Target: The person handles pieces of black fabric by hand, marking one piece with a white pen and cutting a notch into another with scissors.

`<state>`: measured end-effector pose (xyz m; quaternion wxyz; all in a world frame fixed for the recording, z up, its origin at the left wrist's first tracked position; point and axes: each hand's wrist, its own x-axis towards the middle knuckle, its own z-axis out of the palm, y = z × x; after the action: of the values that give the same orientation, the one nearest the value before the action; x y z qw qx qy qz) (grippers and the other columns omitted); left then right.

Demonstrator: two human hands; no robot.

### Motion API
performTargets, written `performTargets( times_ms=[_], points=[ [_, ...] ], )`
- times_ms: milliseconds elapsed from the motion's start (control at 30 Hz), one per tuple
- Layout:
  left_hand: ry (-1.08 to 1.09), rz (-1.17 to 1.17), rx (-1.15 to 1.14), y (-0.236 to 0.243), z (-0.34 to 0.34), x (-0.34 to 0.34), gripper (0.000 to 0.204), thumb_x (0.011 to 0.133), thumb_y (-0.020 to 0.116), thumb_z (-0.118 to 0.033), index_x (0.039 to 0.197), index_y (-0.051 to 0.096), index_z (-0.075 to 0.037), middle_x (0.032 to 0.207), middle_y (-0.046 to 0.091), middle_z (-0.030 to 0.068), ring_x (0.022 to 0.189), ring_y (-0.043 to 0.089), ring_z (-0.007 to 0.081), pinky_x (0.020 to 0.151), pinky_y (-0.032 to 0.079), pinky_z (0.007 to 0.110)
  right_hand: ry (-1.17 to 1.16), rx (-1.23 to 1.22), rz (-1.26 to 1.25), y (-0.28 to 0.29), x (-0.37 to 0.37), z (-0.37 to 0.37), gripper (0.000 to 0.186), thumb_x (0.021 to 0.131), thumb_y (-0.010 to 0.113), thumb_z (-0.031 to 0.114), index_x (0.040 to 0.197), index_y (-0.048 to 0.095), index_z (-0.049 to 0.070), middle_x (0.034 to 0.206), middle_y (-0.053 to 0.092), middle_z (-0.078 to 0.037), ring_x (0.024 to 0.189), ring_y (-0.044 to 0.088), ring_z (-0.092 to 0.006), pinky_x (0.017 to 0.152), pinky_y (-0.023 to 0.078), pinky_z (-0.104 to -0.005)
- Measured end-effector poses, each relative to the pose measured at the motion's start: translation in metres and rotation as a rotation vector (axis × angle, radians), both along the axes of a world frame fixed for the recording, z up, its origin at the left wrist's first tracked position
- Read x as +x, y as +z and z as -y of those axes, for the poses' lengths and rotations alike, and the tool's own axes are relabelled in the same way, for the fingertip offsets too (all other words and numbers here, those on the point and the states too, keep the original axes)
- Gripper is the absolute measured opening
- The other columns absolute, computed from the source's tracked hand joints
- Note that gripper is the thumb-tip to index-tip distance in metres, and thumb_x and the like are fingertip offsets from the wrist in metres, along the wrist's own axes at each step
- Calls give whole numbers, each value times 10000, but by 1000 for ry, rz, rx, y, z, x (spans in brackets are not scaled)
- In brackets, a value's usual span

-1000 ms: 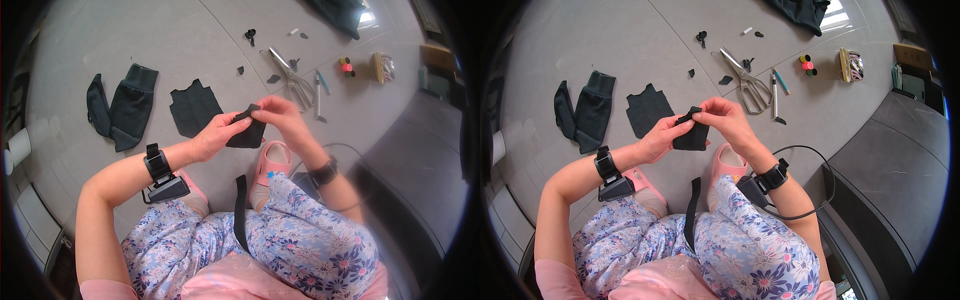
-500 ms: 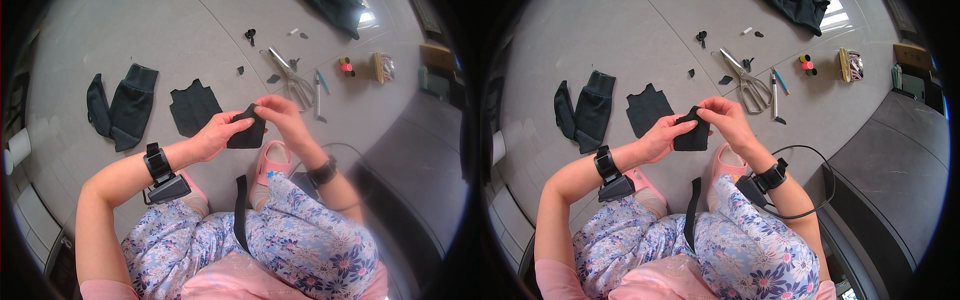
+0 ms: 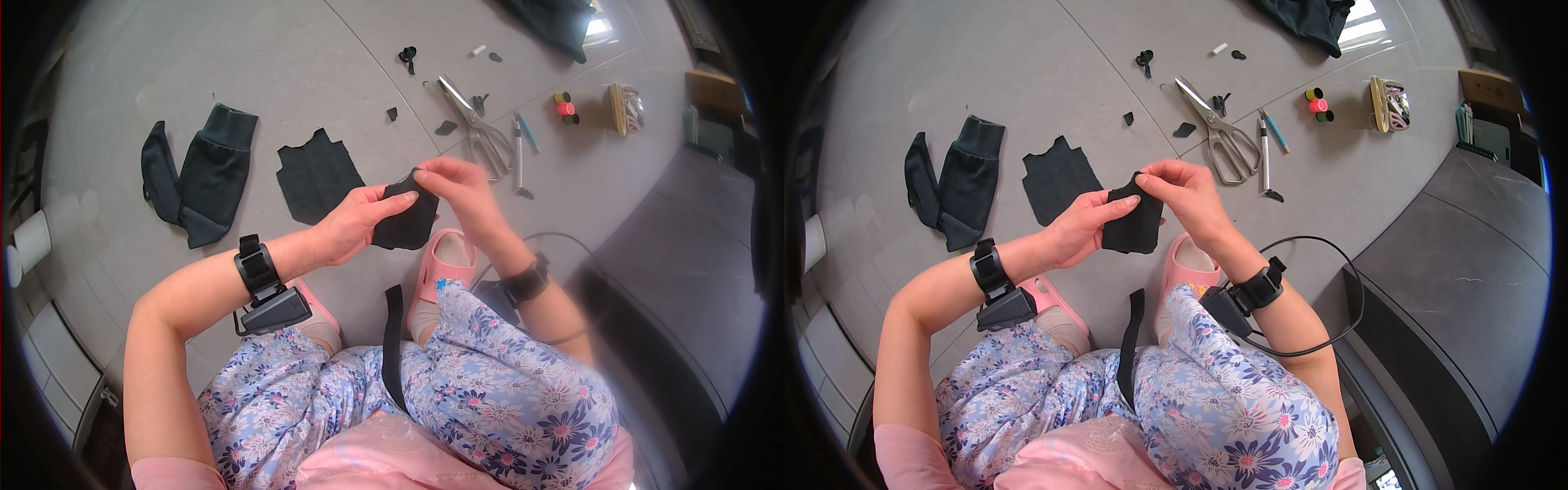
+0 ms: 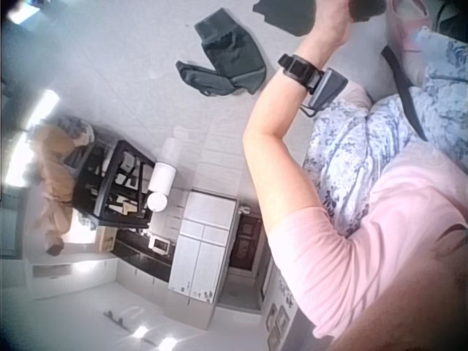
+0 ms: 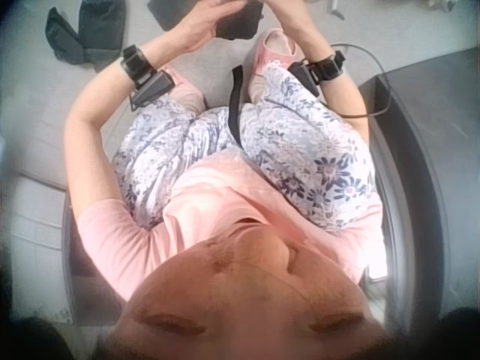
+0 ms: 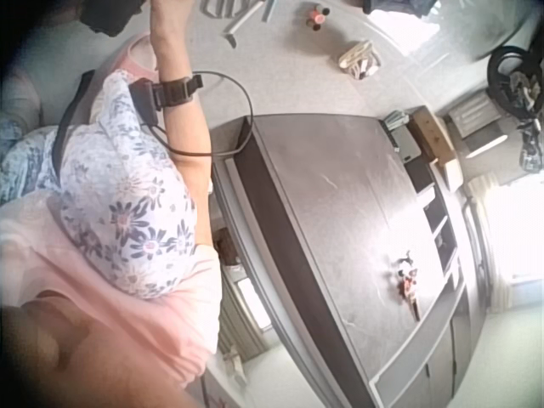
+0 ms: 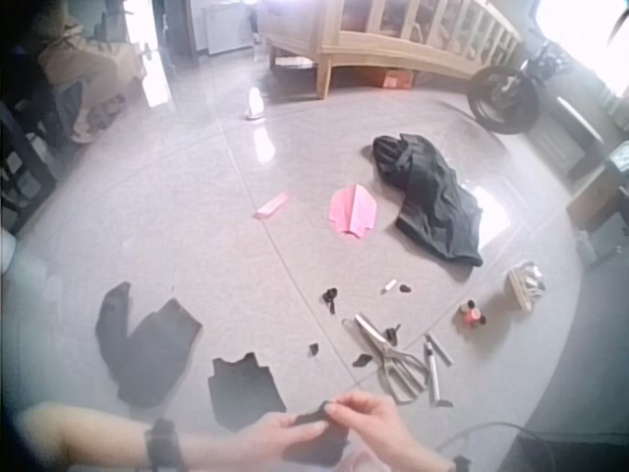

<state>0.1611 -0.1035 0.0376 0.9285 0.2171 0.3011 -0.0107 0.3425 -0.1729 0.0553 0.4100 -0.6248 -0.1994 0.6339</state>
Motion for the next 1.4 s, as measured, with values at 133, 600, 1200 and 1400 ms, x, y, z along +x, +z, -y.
performTargets(
  times_ms=[133,600,1200,1400],
  points=[
    [33,-11,-25,0,1,0,344,960,595,-271,1198,606,-24,1078,670,40,987,638,113,881,520,304,-24,64,-5,-6,0,2,179,886,676,175,958,682,12,823,629,14,779,540,-50,701,436,-230],
    [79,-37,29,32,-30,-7,350,966,582,-254,1192,569,12,1136,651,93,1052,630,160,968,488,323,356,-36,1369,-61,88,11,237,755,659,97,947,594,-25,1003,606,-205,905,601,-376,787,493,-445],
    [378,-120,301,123,-51,-95,324,878,667,-72,1185,595,5,1024,679,116,969,668,192,895,545,355,703,21,94,103,14,-7,523,776,775,470,937,571,16,786,491,24,727,443,-72,644,399,-241],
    [455,-119,339,108,-45,-100,358,881,662,-54,1221,581,26,1031,680,113,960,666,176,882,538,316,747,42,39,99,-4,-11,497,803,755,459,916,582,6,814,510,5,725,456,-68,620,396,-234]
  ],
)
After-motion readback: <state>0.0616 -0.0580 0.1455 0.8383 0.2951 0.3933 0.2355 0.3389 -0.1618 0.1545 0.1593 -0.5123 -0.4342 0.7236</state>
